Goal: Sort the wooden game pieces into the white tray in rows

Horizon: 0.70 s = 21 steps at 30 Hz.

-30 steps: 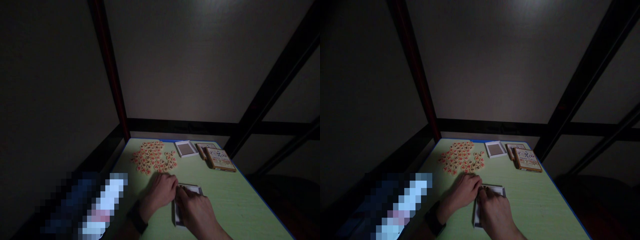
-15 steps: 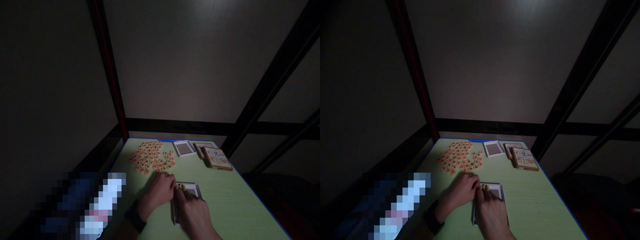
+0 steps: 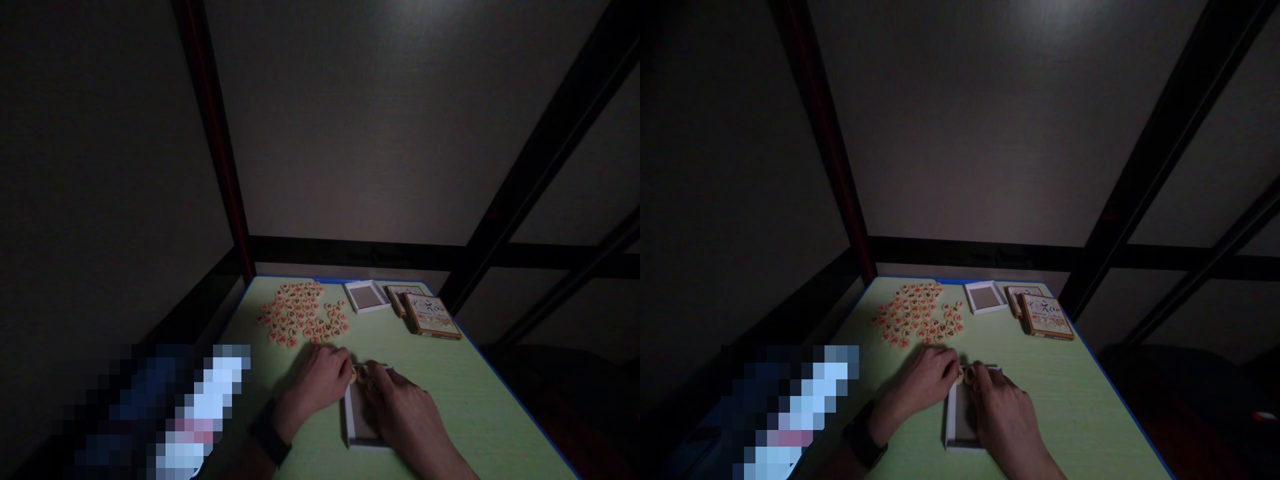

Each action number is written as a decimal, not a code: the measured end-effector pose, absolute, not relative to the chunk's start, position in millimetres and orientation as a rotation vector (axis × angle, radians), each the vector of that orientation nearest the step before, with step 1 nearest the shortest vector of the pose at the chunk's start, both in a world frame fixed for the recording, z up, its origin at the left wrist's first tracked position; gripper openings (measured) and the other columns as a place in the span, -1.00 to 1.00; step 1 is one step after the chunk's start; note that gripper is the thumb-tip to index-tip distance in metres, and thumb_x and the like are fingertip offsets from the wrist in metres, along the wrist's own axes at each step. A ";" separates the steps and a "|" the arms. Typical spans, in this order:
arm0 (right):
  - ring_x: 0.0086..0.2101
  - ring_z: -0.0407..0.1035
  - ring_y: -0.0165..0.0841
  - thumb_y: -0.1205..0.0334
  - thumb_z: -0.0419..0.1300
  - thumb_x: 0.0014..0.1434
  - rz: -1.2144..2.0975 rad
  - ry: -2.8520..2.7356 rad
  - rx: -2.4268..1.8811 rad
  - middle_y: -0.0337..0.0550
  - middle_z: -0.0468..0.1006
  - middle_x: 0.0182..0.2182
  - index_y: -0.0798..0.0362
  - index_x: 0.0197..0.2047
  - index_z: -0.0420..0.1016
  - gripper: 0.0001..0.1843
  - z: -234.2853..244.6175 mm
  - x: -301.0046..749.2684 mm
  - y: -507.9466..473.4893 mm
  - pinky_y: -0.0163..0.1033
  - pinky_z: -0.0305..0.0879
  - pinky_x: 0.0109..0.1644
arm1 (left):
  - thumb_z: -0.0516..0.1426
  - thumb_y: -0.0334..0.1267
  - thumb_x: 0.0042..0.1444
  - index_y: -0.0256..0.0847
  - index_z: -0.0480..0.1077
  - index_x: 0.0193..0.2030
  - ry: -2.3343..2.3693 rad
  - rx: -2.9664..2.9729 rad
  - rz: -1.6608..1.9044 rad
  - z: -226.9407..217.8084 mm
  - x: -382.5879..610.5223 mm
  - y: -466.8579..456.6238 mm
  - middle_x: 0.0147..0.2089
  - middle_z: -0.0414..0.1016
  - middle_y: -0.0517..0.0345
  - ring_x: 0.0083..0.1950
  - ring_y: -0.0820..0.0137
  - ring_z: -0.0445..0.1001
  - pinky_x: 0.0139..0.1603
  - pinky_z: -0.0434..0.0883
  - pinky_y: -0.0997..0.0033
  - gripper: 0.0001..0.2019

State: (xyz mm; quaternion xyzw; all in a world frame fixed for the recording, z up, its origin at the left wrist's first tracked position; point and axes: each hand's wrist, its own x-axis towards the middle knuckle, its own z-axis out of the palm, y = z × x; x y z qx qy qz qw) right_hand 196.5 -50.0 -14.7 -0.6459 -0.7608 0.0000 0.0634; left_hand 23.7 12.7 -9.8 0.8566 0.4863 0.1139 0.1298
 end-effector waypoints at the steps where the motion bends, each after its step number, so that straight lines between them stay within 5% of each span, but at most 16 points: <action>1: -0.30 0.58 -0.27 0.33 0.08 0.27 0.006 -2.305 -1.935 -0.07 0.65 -0.17 -0.07 0.08 0.37 -0.67 -13.6 195.4 -48.1 -0.31 0.12 -0.44 | -0.03 -0.26 0.31 -0.17 0.50 -0.26 1.411 2.485 0.339 -9.5 23.1 12.7 -0.26 0.61 0.06 -0.22 0.32 0.55 -0.09 0.41 0.35 -0.73; 8: -0.25 0.54 -0.28 0.30 0.06 0.31 -0.044 -2.368 -1.894 -0.09 0.62 -0.24 -0.03 -0.12 0.50 -0.80 -12.6 191.4 -39.7 -0.33 0.15 -0.40 | 0.11 -0.23 0.10 -0.12 0.47 -0.18 1.328 2.510 0.339 -7.5 19.3 10.6 -0.25 0.61 0.09 -0.18 0.22 0.56 -0.09 0.43 0.27 -0.83; 21: -0.24 0.57 -0.22 0.30 0.07 0.34 -0.009 -2.587 -1.811 -0.04 0.61 -0.18 0.02 -0.01 0.54 -0.74 -8.4 194.7 -29.1 -0.27 0.34 -0.29 | 0.14 -0.19 0.02 -0.11 0.47 -0.15 1.273 2.539 0.321 -3.5 18.1 9.1 -0.20 0.61 0.07 -0.14 0.16 0.56 -0.05 0.44 0.18 -0.76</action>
